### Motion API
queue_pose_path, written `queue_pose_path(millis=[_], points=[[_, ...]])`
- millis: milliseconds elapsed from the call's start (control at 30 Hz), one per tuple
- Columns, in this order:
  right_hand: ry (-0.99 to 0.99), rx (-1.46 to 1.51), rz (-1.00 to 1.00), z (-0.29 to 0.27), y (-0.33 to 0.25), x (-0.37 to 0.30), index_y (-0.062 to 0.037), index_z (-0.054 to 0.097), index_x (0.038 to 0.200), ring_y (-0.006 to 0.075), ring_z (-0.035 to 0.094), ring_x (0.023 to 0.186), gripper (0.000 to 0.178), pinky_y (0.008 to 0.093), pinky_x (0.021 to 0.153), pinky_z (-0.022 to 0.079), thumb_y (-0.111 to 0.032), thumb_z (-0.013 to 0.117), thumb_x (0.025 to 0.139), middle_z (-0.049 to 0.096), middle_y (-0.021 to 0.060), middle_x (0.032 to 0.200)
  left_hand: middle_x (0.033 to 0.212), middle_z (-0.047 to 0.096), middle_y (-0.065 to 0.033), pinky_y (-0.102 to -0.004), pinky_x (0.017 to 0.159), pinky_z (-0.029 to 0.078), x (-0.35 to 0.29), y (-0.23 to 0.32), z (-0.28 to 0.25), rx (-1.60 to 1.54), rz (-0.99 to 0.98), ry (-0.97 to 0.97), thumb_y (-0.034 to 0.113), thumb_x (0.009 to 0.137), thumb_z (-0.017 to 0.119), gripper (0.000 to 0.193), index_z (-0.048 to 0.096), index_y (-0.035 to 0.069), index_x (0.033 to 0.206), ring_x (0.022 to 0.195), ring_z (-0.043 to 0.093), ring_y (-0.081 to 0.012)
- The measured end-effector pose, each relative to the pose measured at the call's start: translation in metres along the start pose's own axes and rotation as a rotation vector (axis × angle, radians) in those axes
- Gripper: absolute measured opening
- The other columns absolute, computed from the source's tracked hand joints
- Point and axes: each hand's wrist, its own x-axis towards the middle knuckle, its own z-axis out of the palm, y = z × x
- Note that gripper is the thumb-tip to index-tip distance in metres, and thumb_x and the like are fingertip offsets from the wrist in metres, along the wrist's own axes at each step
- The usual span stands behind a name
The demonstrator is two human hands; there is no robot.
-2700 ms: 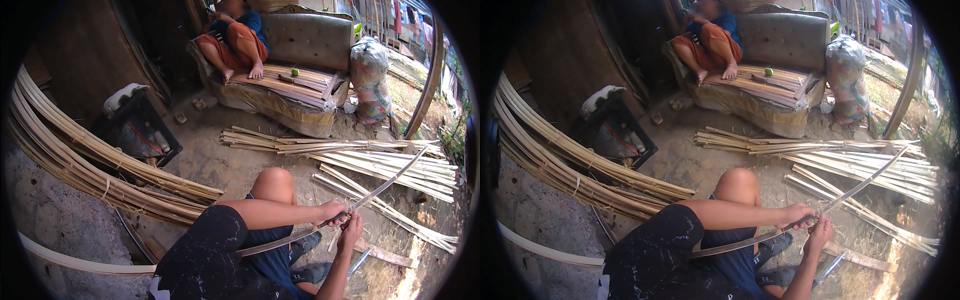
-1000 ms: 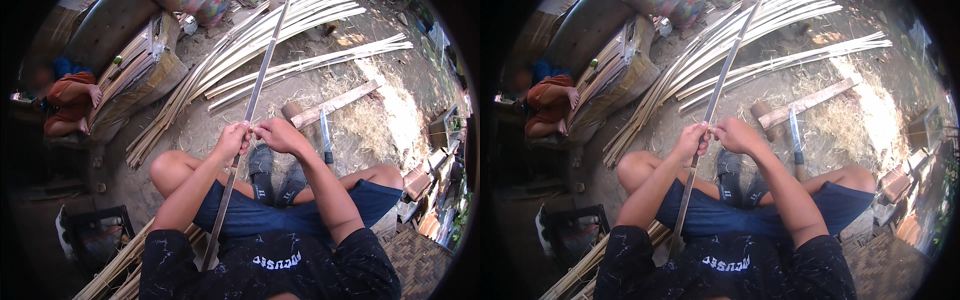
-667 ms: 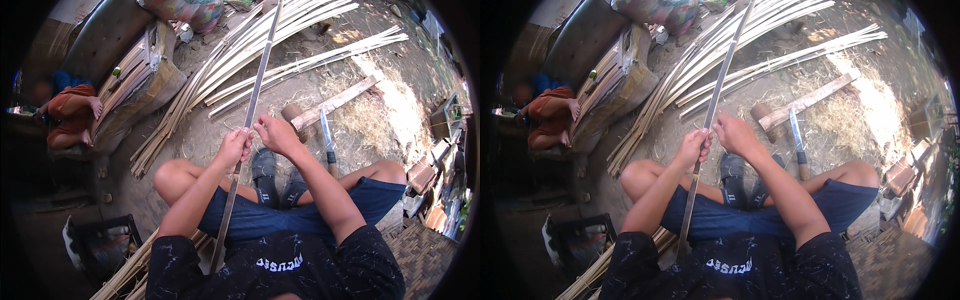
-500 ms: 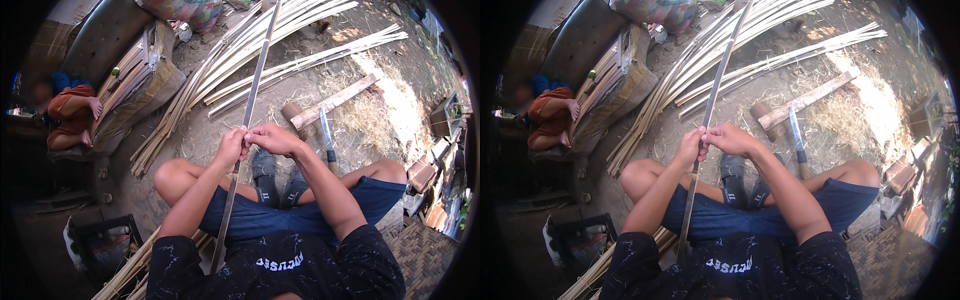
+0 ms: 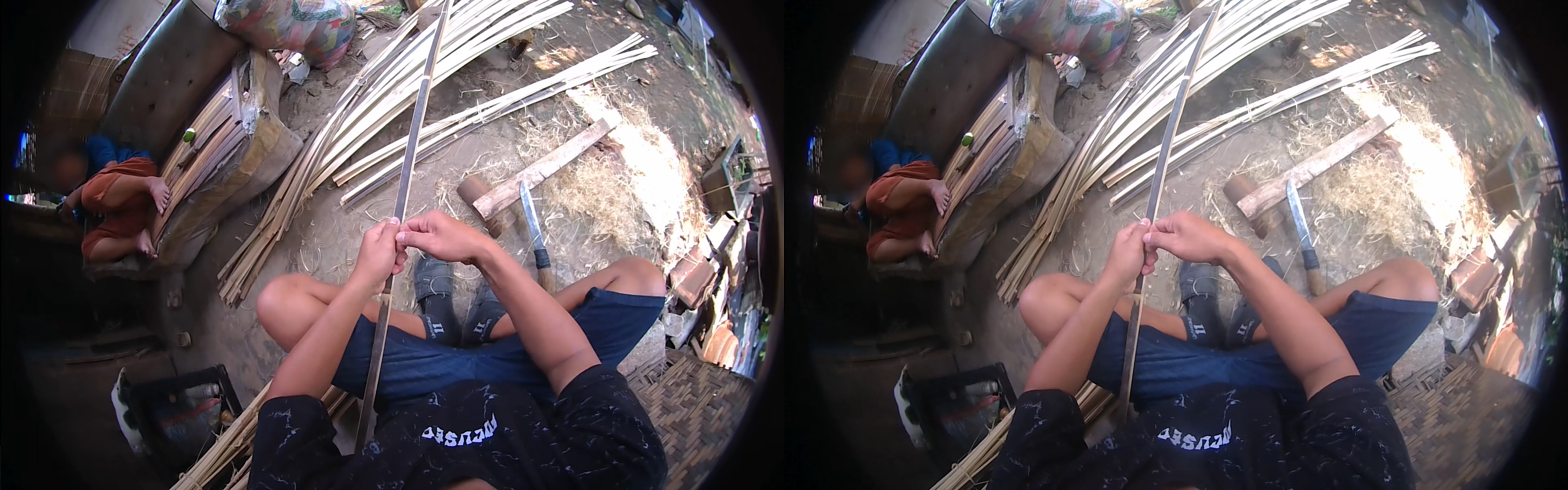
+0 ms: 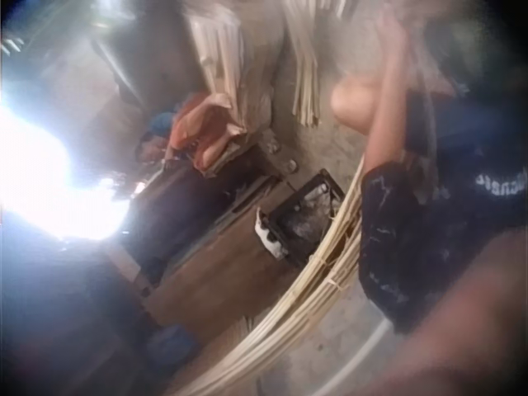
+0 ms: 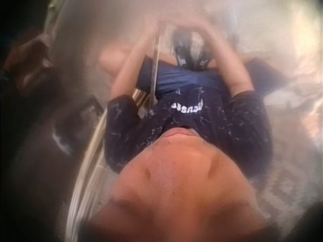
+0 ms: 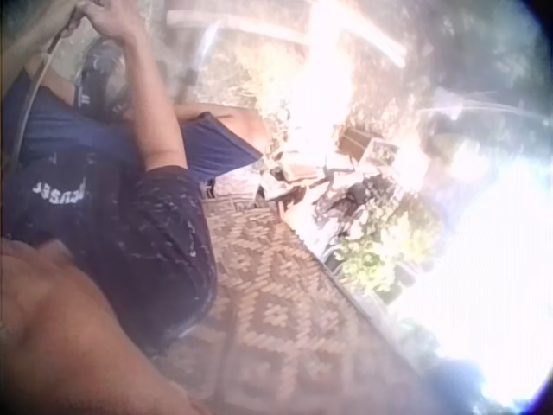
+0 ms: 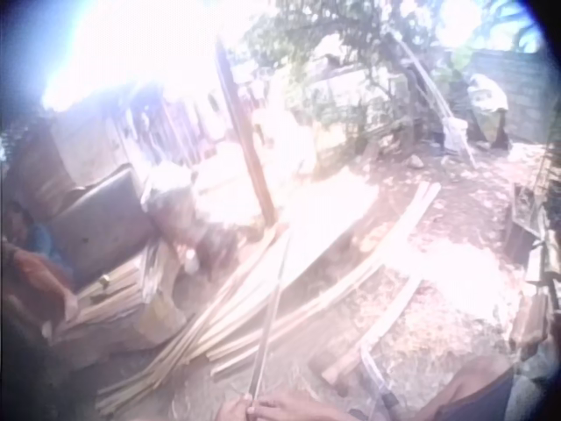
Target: The person splits long bamboo poles into thin strips using a machete. They repeatedly strike the bamboo against a wooden block to separate it, then gather the finished strips and place them in a pile.
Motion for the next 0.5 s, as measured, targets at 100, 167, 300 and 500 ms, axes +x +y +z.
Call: queue_pose_path(millis=[100, 167, 300, 500], points=[[0.28, -0.348, 0.002, 0.002, -0.012, 0.0, -0.0033, 0.068, 0.094, 0.0318, 0.064, 0.067, 0.022, 0.04, 0.063, 0.049, -0.023, 0.059, 0.093, 0.065, 0.019, 0.074, 0.072, 0.049, -0.0017, -0.0222, 0.037, 0.036, -0.002, -0.002, 0.0, 0.08, 0.053, 0.001, 0.032, 0.104, 0.045, 0.03, 0.055, 0.005, 0.097, 0.047, 0.046, -0.0078], [0.495, -0.65, 0.017, 0.003, -0.016, -0.002, -0.0035, 0.067, 0.091, 0.0416, 0.062, 0.072, 0.021, 0.0452, 0.063, 0.048, -0.024, 0.06, 0.091, 0.065, 0.0234, 0.077, 0.072, 0.048, -0.0013, -0.0219, 0.037, 0.036, -0.004, 0.0, 0.001, 0.078, 0.036, -0.003, 0.032, 0.105, 0.045, 0.03, 0.055, 0.005, 0.097, 0.047, 0.046, -0.0075], [0.375, -0.81, 0.148, 0.008, -0.006, -0.007, -0.0018, 0.068, 0.091, 0.0401, 0.065, 0.074, 0.025, 0.0466, 0.068, 0.049, -0.024, 0.058, 0.093, 0.066, 0.0222, 0.078, 0.069, 0.047, -0.0007, -0.0228, 0.037, 0.035, -0.004, -0.001, 0.002, 0.046, -0.018, -0.005, 0.03, 0.105, 0.045, 0.03, 0.052, 0.003, 0.094, 0.046, 0.045, -0.0071], [-0.008, -0.364, 0.084, -0.005, -0.021, -0.009, -0.0015, 0.072, 0.092, 0.032, 0.067, 0.08, 0.03, 0.0403, 0.076, 0.051, -0.025, 0.054, 0.096, 0.07, 0.0194, 0.085, 0.079, 0.059, -0.0052, -0.0229, 0.044, 0.044, -0.006, -0.001, 0.003, 0.122, 0.108, 0.052, 0.021, 0.102, 0.052, 0.02, 0.053, 0.001, 0.105, 0.056, 0.055, -0.0098]])
